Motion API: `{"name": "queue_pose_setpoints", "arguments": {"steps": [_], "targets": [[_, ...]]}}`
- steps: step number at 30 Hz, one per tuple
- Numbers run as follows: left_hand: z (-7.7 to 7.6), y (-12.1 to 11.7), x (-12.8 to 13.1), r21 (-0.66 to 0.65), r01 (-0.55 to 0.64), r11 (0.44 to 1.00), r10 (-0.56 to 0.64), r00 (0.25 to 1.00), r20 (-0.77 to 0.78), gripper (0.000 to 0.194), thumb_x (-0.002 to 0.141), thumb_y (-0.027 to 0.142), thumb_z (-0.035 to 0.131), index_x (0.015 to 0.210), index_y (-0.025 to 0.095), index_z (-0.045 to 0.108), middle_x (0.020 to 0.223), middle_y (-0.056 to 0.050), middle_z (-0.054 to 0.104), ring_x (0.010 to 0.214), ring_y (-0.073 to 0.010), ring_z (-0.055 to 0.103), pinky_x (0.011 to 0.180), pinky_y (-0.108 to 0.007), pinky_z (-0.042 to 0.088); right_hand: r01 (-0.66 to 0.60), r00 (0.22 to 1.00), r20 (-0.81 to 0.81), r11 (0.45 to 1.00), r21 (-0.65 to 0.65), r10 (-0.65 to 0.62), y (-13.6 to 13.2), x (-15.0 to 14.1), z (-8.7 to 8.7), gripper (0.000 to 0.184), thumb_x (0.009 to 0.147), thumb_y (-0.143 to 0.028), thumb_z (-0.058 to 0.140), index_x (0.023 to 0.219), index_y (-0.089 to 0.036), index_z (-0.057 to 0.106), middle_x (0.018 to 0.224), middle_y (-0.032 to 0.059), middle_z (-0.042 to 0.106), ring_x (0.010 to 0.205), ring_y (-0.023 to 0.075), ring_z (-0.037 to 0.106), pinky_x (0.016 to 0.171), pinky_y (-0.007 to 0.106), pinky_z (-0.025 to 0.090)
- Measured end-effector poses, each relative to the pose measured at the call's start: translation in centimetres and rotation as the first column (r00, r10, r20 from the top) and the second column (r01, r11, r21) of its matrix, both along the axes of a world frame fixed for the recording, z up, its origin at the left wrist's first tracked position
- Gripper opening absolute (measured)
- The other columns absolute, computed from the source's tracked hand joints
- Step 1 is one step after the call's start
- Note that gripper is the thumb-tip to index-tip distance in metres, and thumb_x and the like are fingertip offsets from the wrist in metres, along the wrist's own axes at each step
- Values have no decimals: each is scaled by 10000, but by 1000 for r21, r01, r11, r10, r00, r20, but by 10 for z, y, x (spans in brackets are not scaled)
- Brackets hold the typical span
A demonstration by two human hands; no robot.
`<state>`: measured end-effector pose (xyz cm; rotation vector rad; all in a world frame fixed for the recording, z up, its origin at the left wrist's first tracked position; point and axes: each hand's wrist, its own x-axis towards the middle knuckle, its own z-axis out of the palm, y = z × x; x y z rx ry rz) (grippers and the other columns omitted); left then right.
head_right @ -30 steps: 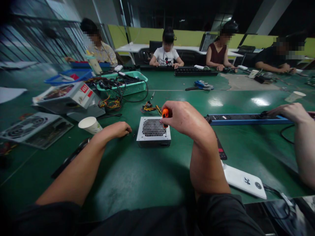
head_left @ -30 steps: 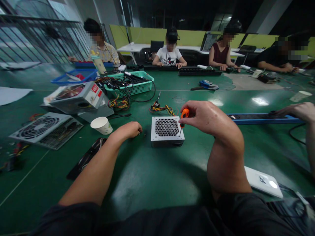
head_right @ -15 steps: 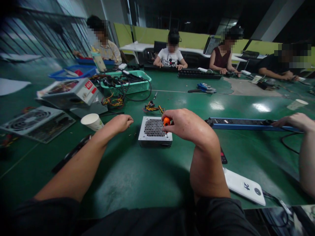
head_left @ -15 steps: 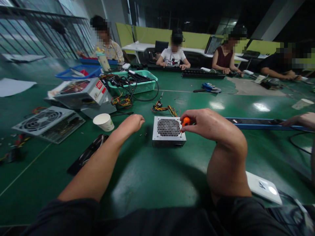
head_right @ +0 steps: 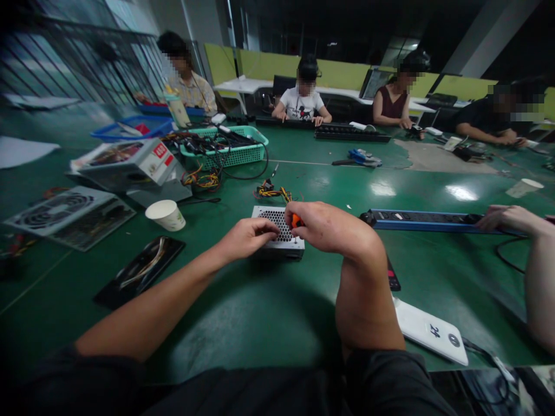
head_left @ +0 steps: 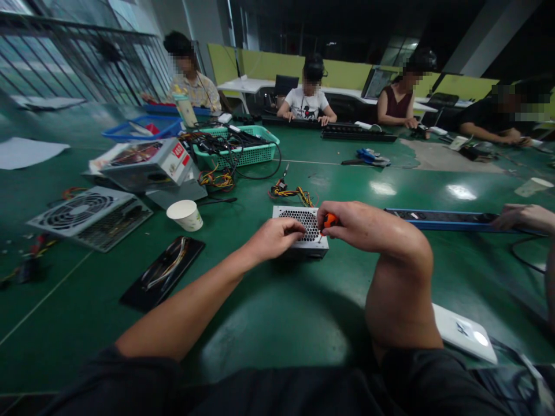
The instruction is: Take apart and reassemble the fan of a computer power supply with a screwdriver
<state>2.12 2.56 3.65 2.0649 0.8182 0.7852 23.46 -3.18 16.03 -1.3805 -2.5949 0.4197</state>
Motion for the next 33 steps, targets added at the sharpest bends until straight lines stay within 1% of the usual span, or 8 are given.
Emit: {"name": "queue_pose_setpoints", "arguments": {"steps": [3, 5, 8, 14, 20, 25, 30, 33], "targets": [[-3, -6, 5, 68, 5, 998, -1, 998, -55, 173, 900, 230, 592, 981, 184, 737, 1000, -35, 757, 938, -176, 688, 876, -293, 516, -24, 999, 32, 1000, 3, 24, -2, -2, 0, 99, 899, -192, 575, 993, -206, 604, 906, 34, 683, 807, 174, 627, 693, 264, 416], [-5, -6, 5, 79, -14, 997, 19, 998, -56, 180, 911, 249, 584, 990, 191, 736, 1005, -29, 755, 939, -178, 686, 864, -293, 513, -30, 998, 51, 999, 11, 29, -3, -3, 0, 93, 907, -190, 552, 992, -198, 589, 917, 47, 679, 814, 177, 622, 700, 267, 410], [-7, -4, 4, 50, -18, 999, 21, 998, -54, 187, 910, 272, 590, 1003, 205, 738, 1013, -18, 755, 932, -178, 688, 856, -290, 513, -12, 999, 47, 1000, 8, 12, -2, -2, 0, 87, 906, -200, 553, 984, -200, 592, 901, 45, 678, 804, 175, 618, 696, 265, 405], [-13, 1, 4, -14, -15, 1000, 15, 1000, -17, 187, 886, 261, 604, 994, 206, 746, 1005, -12, 760, 929, -177, 695, 855, -282, 519, 77, 996, 56, 996, -40, -75, 1, 5, 2, 105, 881, -224, 597, 976, -221, 641, 870, 20, 684, 777, 165, 613, 664, 260, 399], [-14, 2, 5, -38, -25, 999, 25, 1000, 4, 186, 871, 244, 604, 980, 196, 746, 995, -24, 762, 913, -178, 698, 851, -285, 527, 44, 999, 23, 997, -57, -43, 2, 10, 2, 112, 889, -211, 588, 986, -227, 643, 884, 10, 687, 792, 161, 616, 683, 264, 410], [-12, 2, 5, -42, -25, 999, 24, 1000, -14, 194, 867, 234, 600, 986, 197, 749, 1003, -23, 763, 918, -177, 697, 833, -278, 530, 55, 999, 1, 996, -73, -55, 4, 13, 1, 110, 886, -216, 595, 984, -228, 643, 900, 8, 693, 807, 161, 628, 703, 268, 425], [-10, 1, 5, -44, -31, 999, 30, 999, -19, 188, 864, 234, 606, 976, 189, 751, 987, -27, 764, 899, -173, 697, 847, -284, 530, 51, 998, 30, 997, -63, -49, 3, 12, 2, 114, 895, -242, 591, 992, -235, 649, 892, 8, 695, 795, 166, 631, 684, 273, 430], [-10, 1, 4, -47, -28, 998, 27, 1000, -12, 190, 867, 244, 606, 976, 187, 750, 985, -29, 764, 899, -173, 699, 851, -285, 534, 56, 998, -7, 996, -63, -56, 3, 14, 4, 138, 883, -278, 624, 1010, -242, 661, 905, 1, 707, 808, 167, 648, 704, 278, 446]]}}
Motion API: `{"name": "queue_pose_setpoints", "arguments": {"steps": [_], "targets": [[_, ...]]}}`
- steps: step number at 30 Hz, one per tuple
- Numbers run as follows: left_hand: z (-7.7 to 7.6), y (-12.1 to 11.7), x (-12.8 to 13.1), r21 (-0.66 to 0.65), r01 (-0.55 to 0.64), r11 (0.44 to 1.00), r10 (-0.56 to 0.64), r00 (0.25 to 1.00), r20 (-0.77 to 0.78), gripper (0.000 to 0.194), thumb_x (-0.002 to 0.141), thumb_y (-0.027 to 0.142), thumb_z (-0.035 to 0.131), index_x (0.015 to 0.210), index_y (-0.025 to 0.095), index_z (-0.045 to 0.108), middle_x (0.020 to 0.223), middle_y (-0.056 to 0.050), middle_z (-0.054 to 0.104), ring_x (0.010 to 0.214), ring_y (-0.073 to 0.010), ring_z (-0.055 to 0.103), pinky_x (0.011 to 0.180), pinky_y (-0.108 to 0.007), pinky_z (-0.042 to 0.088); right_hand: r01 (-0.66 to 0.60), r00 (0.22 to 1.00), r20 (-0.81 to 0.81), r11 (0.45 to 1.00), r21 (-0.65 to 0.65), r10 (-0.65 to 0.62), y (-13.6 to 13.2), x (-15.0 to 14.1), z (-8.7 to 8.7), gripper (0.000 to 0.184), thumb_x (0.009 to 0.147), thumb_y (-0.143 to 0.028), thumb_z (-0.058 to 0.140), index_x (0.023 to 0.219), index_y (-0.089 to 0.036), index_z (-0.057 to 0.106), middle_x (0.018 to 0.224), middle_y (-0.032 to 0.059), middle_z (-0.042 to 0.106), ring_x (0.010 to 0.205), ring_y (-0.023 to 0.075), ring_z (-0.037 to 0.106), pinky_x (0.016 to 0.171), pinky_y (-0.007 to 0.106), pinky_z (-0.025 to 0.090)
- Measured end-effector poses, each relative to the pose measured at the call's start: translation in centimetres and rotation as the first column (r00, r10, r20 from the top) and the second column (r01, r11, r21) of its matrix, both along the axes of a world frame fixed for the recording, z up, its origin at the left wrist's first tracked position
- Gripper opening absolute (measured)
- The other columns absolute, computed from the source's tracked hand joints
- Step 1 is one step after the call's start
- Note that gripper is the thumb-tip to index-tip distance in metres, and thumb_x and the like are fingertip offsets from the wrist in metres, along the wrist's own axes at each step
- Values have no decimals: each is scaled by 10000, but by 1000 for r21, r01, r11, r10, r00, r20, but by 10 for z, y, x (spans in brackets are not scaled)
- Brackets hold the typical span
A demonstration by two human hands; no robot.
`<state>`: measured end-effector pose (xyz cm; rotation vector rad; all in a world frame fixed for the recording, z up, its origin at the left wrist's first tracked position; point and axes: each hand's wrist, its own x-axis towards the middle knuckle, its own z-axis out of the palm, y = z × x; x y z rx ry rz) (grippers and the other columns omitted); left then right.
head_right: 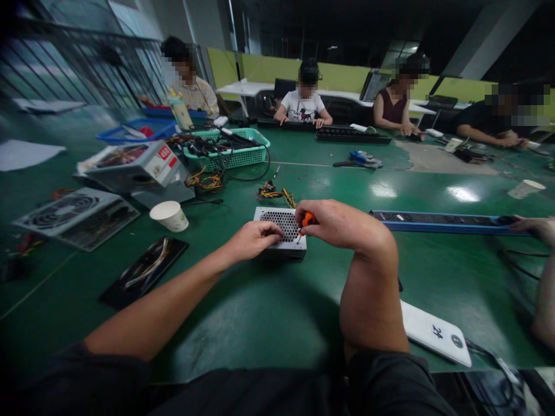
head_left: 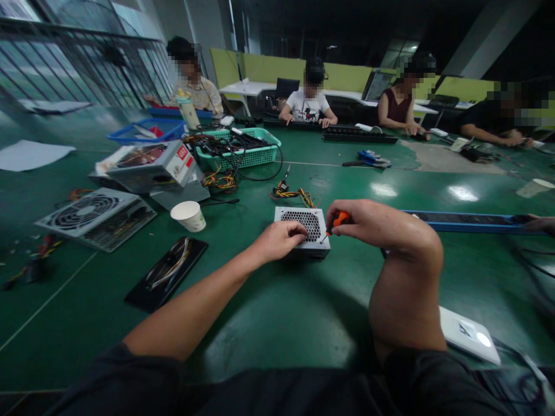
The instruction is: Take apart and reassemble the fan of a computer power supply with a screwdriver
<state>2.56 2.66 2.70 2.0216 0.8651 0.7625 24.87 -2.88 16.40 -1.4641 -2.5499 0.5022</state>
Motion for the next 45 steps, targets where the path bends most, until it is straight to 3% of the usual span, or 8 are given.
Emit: {"name": "queue_pose_setpoints", "arguments": {"steps": [5, 7, 11, 13, 20, 25, 31, 45], "targets": [[-1, 1, 0, -26, -7, 1000, 8, 1000, 18, 189, 858, 256, 623, 970, 188, 759, 978, -35, 771, 891, -174, 707, 859, -291, 545, 52, 993, -105, 997, 65, -45, -1, 13, 2, 213, 866, -312, 655, 1068, -244, 653, 993, 11, 725, 865, 178, 671, 783, 304, 488], [-1, 1, 0, -66, -10, 998, 13, 999, 36, 184, 847, 257, 638, 956, 178, 763, 941, -43, 773, 860, -174, 712, 831, -291, 556, 137, 982, -148, 982, 133, -117, -2, 18, 3, 295, 841, -338, 693, 1112, -235, 636, 1013, 27, 724, 875, 196, 672, 790, 327, 503], [1, 1, 1, -209, -1, 978, 26, 993, 118, 265, 830, 259, 674, 1052, 136, 750, 968, -78, 776, 821, -176, 724, 786, -298, 577, 410, 901, -298, 845, 344, -316, -2, 16, 4, 393, 781, -419, 766, 1092, -215, 640, 894, 37, 707, 769, 211, 650, 708, 355, 503], [3, 0, 1, -261, -4, 965, 38, 991, 126, 311, 838, 267, 674, 1111, 133, 738, 1001, -90, 776, 839, -180, 729, 753, -291, 581, 461, 871, -376, 790, 404, -316, -2, 9, 5, 352, 796, -419, 755, 1056, -207, 652, 854, 33, 692, 735, 200, 633, 685, 351, 493], [3, 1, -1, -344, 27, 939, 53, 974, 220, 282, 866, 332, 651, 1058, 130, 694, 942, -88, 759, 824, -167, 709, 633, -244, 539, 283, 890, -443, 896, 344, -111, -3, -11, 5, 277, 844, -352, 707, 1074, -199, 682, 970, 49, 714, 820, 198, 653, 751, 348, 518], [3, 2, 0, -297, -8, 955, 76, 973, 218, 275, 802, 355, 723, 961, 130, 706, 926, -62, 734, 787, -144, 661, 649, -247, 532, 317, 860, -497, 881, 350, -113, -4, -11, 3, 380, 811, -373, 748, 1148, -217, 666, 1036, 61, 715, 889, 229, 667, 804, 383, 536], [3, 4, 0, -343, -66, 937, 148, 964, 219, 300, 737, 340, 782, 942, 128, 727, 854, -42, 725, 704, -128, 636, 638, -251, 513, 278, 877, -472, 892, 356, -85, -5, -11, 4, 304, 815, -350, 746, 1072, -200, 686, 956, 44, 710, 831, 204, 656, 775, 357, 516], [10, 2, -2, -306, -93, 948, 149, 975, 167, 288, 750, 348, 766, 947, 138, 764, 848, -46, 746, 650, -119, 606, 650, -257, 500, 233, 909, -409, 916, 328, -85, -5, -13, 2, 301, 829, -316, 725, 1107, -208, 685, 956, 43, 727, 845, 210, 669, 787, 351, 524]]}}
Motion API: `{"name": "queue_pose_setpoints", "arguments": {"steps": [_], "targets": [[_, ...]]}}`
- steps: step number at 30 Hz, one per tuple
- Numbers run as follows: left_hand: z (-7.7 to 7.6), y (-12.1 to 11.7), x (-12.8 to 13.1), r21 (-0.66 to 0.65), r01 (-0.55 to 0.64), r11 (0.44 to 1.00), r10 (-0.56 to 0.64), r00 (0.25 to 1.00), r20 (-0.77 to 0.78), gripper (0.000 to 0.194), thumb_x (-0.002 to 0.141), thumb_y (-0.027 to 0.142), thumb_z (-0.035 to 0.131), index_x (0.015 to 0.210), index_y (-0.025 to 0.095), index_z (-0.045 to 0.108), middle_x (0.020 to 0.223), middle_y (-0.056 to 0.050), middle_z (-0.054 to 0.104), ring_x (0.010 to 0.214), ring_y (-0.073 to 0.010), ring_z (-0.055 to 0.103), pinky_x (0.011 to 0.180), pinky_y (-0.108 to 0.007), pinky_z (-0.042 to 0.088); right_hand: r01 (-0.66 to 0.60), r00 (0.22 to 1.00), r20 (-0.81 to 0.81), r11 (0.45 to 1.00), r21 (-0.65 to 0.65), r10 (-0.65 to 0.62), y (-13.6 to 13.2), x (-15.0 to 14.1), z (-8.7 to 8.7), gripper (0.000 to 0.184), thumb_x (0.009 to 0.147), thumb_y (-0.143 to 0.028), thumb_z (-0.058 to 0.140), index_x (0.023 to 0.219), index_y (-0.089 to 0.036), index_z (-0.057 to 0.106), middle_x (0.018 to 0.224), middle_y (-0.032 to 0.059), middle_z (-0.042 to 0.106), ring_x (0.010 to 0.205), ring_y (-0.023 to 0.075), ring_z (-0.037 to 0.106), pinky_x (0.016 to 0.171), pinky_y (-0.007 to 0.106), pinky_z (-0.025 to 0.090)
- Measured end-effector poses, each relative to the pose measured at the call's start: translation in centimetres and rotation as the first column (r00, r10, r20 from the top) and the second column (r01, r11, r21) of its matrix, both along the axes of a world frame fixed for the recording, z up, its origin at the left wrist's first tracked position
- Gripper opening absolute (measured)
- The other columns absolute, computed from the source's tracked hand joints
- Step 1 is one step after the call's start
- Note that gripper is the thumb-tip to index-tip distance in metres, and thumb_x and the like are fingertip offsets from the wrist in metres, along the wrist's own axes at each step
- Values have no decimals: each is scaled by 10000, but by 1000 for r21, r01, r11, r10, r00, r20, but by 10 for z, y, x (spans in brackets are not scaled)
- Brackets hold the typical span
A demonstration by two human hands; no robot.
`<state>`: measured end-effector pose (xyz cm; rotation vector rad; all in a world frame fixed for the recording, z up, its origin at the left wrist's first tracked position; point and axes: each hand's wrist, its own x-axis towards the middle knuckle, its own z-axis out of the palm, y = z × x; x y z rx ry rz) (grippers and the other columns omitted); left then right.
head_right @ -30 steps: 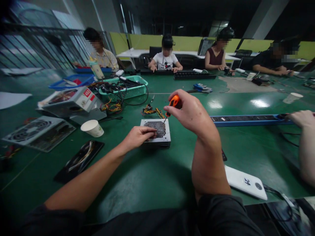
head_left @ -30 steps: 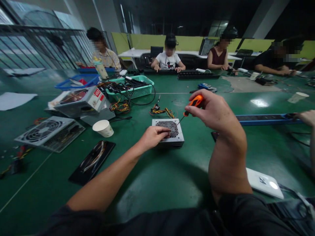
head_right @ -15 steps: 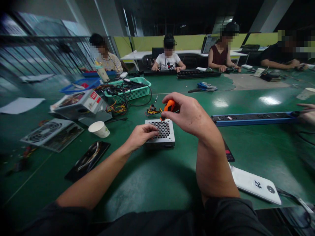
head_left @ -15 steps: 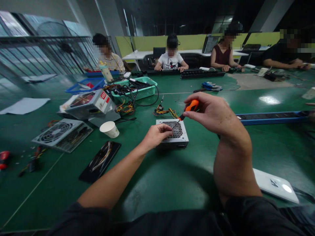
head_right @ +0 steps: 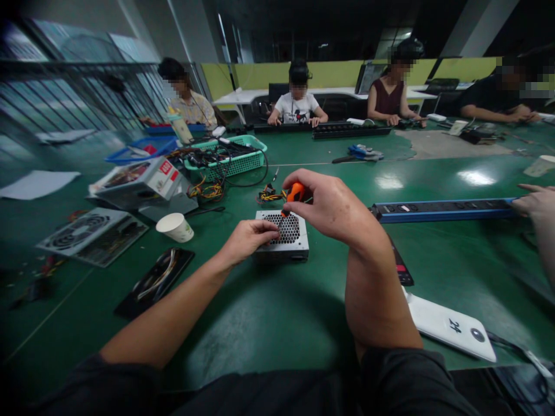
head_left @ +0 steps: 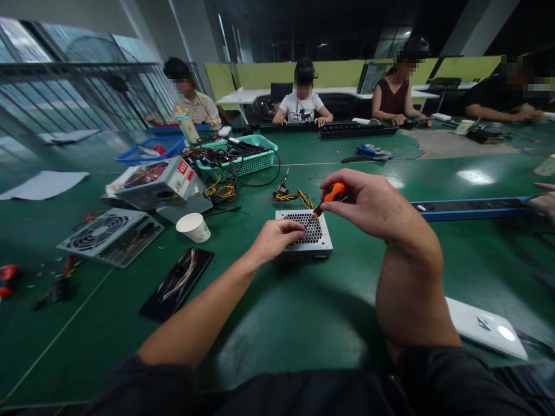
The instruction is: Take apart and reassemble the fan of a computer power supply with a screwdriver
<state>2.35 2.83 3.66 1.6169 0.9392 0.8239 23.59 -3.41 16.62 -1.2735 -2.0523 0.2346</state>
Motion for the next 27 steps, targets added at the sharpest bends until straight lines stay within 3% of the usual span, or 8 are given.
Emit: {"name": "queue_pose_setpoints", "arguments": {"steps": [7, 11, 14, 20, 27], "targets": [[-4, 0, -1, 86, 55, 995, -49, 997, -61, 281, 799, 374, 719, 954, 145, 767, 846, -36, 744, 657, -121, 602, 657, -252, 484, -155, 985, 72, 987, -36, 158, -7, 1, 2, 377, 878, -186, 617, 1248, -228, 676, 1195, 48, 726, 1004, 209, 689, 902, 334, 526], [-4, -3, 1, 124, 90, 988, -79, 993, -91, 271, 837, 370, 683, 966, 145, 762, 868, -39, 743, 688, -130, 611, 669, -251, 475, -86, 990, 112, 996, 20, 83, -8, -8, 2, 466, 862, -192, 641, 1325, -237, 623, 1184, 45, 725, 970, 207, 690, 868, 325, 519], [-1, -6, 3, 181, 130, 975, -108, 986, -128, 230, 867, 344, 654, 955, 155, 751, 904, -39, 745, 795, -156, 644, 755, -265, 491, -31, 992, 125, 998, 59, 23, -7, -16, 1, 421, 876, -214, 641, 1296, -239, 624, 1138, 46, 727, 939, 203, 681, 835, 316, 501], [6, -12, 11, 434, 211, 876, -85, 953, -292, 144, 900, 278, 609, 915, 179, 713, 931, -40, 702, 881, -173, 632, 815, -282, 477, -59, 989, 141, 994, 92, 45, -6, -12, 0, 342, 914, -235, 609, 1252, -204, 652, 1152, 65, 722, 989, 198, 667, 874, 301, 465], [5, -6, 36, 455, 296, 840, -117, 917, -380, 128, 864, 229, 621, 882, 184, 740, 904, -45, 724, 854, -185, 649, 782, -278, 472, -35, 978, 208, 998, 53, 23, -10, -2, 1, 382, 959, -257, 556, 1329, -203, 633, 1202, 86, 729, 1045, 232, 678, 878, 323, 466]]}}
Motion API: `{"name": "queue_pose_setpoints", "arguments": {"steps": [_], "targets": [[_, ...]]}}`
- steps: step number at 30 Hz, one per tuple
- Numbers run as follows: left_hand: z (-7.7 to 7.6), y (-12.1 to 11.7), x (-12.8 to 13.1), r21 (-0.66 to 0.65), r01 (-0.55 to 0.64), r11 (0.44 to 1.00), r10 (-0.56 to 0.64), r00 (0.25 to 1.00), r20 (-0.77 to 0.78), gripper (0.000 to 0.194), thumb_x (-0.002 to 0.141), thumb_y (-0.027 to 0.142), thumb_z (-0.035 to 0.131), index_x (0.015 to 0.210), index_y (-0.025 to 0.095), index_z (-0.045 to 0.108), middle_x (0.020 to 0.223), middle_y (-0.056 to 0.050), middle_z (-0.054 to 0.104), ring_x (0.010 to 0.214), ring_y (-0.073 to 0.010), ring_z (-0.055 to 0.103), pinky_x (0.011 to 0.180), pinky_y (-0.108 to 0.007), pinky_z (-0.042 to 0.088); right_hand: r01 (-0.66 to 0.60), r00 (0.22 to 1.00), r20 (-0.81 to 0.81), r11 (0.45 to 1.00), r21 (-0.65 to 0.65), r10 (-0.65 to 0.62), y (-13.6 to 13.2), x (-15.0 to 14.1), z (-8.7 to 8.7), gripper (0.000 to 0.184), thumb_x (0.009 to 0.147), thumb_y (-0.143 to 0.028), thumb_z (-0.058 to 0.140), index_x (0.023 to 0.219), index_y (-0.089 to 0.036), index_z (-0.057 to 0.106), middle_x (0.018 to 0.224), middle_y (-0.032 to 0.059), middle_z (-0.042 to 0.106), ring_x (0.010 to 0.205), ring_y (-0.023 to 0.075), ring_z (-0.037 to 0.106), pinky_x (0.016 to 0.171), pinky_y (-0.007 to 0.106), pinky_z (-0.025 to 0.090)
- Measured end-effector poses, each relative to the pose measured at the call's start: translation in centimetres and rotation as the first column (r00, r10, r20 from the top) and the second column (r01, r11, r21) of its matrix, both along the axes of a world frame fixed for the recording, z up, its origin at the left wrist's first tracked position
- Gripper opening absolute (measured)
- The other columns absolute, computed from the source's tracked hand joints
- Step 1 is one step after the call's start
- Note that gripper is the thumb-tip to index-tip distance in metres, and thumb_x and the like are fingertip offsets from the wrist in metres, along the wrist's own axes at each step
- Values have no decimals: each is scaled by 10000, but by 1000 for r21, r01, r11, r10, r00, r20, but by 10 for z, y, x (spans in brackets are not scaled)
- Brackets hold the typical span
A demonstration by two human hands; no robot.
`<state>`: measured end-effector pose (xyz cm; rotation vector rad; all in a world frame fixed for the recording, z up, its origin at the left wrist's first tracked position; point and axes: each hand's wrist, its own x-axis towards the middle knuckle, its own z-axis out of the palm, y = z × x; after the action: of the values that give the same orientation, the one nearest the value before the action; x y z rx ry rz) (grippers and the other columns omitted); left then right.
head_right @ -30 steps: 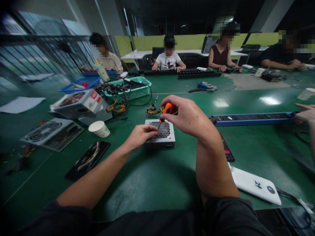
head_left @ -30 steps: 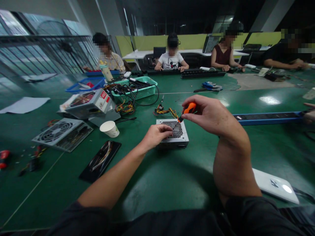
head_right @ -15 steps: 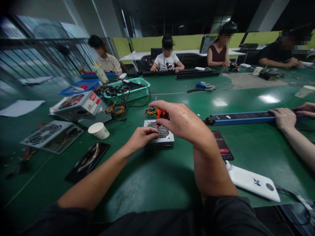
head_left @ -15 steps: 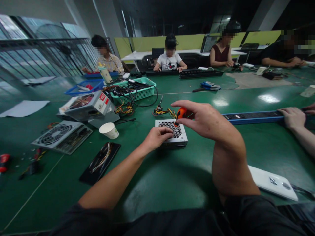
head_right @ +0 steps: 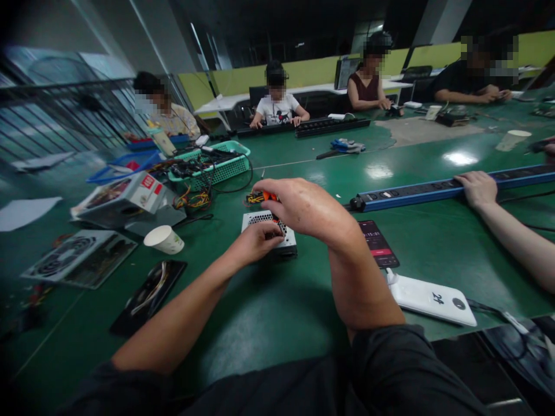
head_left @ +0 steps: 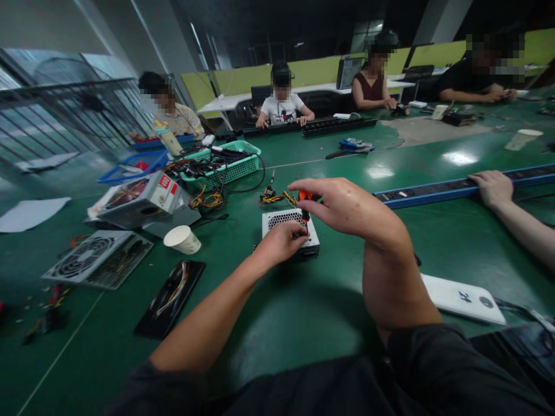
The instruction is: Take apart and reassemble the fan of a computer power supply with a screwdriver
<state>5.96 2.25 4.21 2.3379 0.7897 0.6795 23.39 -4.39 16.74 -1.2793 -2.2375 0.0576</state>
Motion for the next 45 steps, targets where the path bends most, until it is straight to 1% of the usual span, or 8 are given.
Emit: {"name": "queue_pose_setpoints", "arguments": {"steps": [8, 16, 19, 26, 31, 37, 43, 45], "targets": [[-11, 11, 7, -100, 61, 993, -64, 997, -33, 153, 852, 226, 619, 866, 188, 767, 898, -47, 755, 877, -198, 685, 799, -277, 497, 4, 999, 43, 998, -55, -2, 3, -1, -2, 333, 944, -222, 547, 1245, -228, 688, 1131, 58, 752, 948, 201, 683, 801, 281, 449], [-10, 6, 5, 51, 27, 998, -21, 995, -101, 184, 875, 248, 601, 887, 216, 782, 941, -31, 753, 890, -191, 679, 781, -278, 474, 33, 996, 84, 995, -96, -25, 2, -4, -2, 240, 916, -247, 605, 1127, -222, 715, 990, 60, 753, 854, 184, 667, 734, 262, 424], [-8, 4, 6, 59, 4, 998, 4, 992, -127, 193, 882, 243, 590, 903, 222, 781, 956, -19, 759, 903, -181, 684, 803, -273, 476, 28, 996, 92, 997, -77, -21, 3, -5, -3, 216, 918, -260, 607, 1094, -196, 713, 975, 68, 747, 854, 187, 664, 732, 265, 429], [-10, 2, 5, 119, -20, 993, 36, 991, -131, 168, 867, 231, 599, 883, 218, 766, 986, -23, 749, 933, -186, 675, 797, -275, 477, 21, 991, 135, 997, -73, -11, -1, -5, -4, 368, 918, -188, 564, 1276, -192, 649, 1176, 100, 730, 1053, 232, 671, 861, 297, 460], [-13, 0, 6, 111, -68, 991, 79, 992, -101, 151, 860, 242, 613, 887, 212, 759, 985, -24, 751, 901, -179, 676, 760, -266, 482, 78, 985, 158, 995, -64, -67, -2, -8, -2, 314, 929, -248, 584, 1221, -180, 679, 1133, 107, 739, 1025, 240, 678, 859, 309, 466], [-11, -1, 7, 141, -62, 988, 83, 986, -148, 152, 864, 245, 611, 865, 210, 759, 997, -33, 747, 907, -186, 676, 772, -281, 480, -4, 984, 176, 997, -71, 16, -3, -7, -5, 416, 908, -175, 557, 1318, -184, 625, 1208, 95, 717, 1076, 230, 654, 885, 303, 459], [-10, -3, 7, 134, -66, 989, 84, 987, -134, 153, 868, 242, 594, 882, 221, 745, 1011, -21, 743, 918, -182, 675, 743, -272, 475, 198, 947, 254, 980, 16, -196, -1, -8, -4, 248, 925, -298, 609, 1142, -207, 688, 1077, 92, 731, 958, 241, 665, 774, 319, 453], [-9, -4, 7, 135, -69, 989, 88, 986, -141, 154, 868, 243, 592, 883, 222, 743, 1007, -19, 744, 911, -182, 676, 736, -274, 472, 204, 944, 263, 979, 17, -202, 0, -8, -4, 224, 923, -313, 616, 1092, -190, 697, 1025, 94, 732, 932, 243, 665, 762, 322, 450]]}}
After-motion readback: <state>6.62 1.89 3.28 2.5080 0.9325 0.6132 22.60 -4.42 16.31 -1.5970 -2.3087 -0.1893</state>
